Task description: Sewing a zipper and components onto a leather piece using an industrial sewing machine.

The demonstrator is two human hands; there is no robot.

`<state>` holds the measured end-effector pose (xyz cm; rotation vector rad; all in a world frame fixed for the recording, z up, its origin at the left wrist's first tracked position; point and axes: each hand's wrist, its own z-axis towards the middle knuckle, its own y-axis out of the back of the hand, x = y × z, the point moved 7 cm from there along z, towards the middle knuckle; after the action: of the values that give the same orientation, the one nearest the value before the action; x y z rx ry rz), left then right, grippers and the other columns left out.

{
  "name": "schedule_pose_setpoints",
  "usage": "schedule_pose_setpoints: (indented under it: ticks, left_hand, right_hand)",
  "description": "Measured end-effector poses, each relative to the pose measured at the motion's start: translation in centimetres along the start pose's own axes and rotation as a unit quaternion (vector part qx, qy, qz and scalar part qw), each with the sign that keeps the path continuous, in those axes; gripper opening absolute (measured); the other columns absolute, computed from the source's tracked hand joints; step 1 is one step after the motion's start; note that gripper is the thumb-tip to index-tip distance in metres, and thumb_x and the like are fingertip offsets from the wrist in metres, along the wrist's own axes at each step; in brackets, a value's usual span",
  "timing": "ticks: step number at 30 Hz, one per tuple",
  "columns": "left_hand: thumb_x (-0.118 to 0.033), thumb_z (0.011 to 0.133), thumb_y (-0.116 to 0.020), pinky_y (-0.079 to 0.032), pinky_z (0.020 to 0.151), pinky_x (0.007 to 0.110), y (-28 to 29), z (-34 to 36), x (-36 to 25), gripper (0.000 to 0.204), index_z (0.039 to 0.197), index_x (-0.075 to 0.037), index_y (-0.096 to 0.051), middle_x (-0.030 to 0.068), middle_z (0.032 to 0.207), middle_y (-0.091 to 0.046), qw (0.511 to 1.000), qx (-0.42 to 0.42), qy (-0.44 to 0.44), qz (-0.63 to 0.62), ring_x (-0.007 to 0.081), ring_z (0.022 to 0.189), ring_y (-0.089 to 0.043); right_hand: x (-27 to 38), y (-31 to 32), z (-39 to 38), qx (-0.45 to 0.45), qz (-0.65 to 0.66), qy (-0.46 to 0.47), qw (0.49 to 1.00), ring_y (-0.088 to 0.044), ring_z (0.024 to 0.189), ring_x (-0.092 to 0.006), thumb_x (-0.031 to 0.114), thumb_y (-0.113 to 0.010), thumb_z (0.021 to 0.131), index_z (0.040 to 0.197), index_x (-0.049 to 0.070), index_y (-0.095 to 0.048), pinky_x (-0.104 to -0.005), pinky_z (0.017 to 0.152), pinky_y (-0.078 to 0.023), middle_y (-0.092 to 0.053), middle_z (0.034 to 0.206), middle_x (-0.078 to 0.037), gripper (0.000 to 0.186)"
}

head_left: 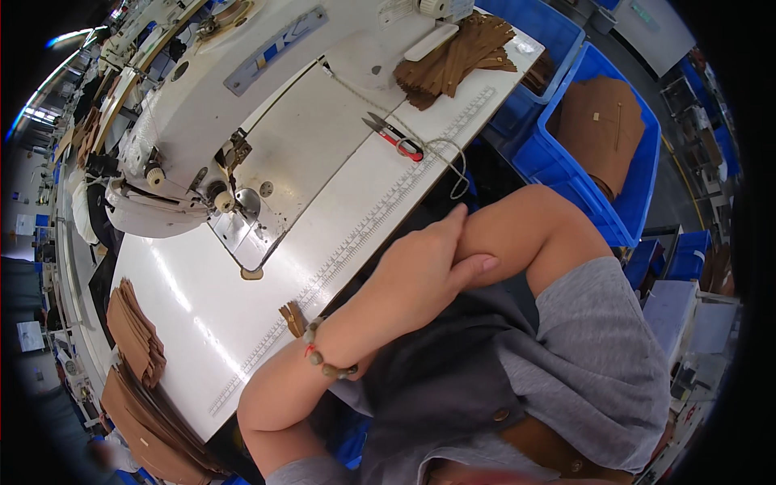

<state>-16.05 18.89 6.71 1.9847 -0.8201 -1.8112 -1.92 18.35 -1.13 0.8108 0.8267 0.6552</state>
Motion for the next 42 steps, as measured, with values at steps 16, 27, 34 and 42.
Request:
schedule_pose_setpoints:
  ticks: [16,27,34,42]
  left_hand:
    - [-0.019,0.097,-0.075,-0.054,0.063,0.025,0.2,5.2,3.6,0.032,0.12,0.003,-0.072,0.0126,0.081,-0.077,0.933,-0.12,0.092,-0.325,0.0106,0.066,-0.069]
    - [-0.028,0.093,-0.077,-0.043,0.114,0.045,-3.7,0.3,-5.7,0.087,0.161,-0.001,-0.029,0.0226,0.159,-0.043,0.953,-0.045,-0.293,0.064,0.0412,0.143,-0.048]
    - [-0.068,0.102,-0.048,-0.053,0.098,0.035,-4.7,0.5,4.5,0.083,0.144,0.002,-0.056,0.0209,0.121,-0.072,0.953,0.226,-0.017,-0.203,0.0336,0.115,-0.068]
    - [-0.036,0.109,-0.055,-0.049,0.105,0.035,-5.3,1.8,6.7,0.054,0.151,-0.002,-0.051,0.0091,0.145,-0.059,0.932,0.094,0.069,-0.342,0.0183,0.126,-0.057]
  right_hand:
    - [1.7,-1.5,1.0,-0.015,0.131,0.014,0.991,-0.076,0.074,-0.0277,0.017,-0.074,0.076,0.078,0.008,-0.081,-0.0403,0.063,-0.059,-0.076,0.075,-0.011,0.011]
    - [1.7,0.1,0.8,0.005,0.14,-0.03,0.99,-0.076,0.073,-0.0276,0.017,-0.072,0.077,0.072,0.009,-0.079,-0.0419,0.059,-0.059,-0.075,0.073,-0.01,0.012]
    - [1.7,1.0,0.7,0.002,0.197,-0.039,0.98,-0.076,0.072,-0.0274,0.017,-0.072,0.078,0.071,0.009,-0.078,-0.0421,0.058,-0.058,-0.075,0.073,-0.009,0.012]
    - [3.1,-0.1,2.0,0.024,0.193,0.006,0.981,-0.075,0.07,-0.0273,0.018,-0.069,0.08,0.071,0.01,-0.077,-0.0416,0.057,-0.058,-0.075,0.075,-0.007,0.015]
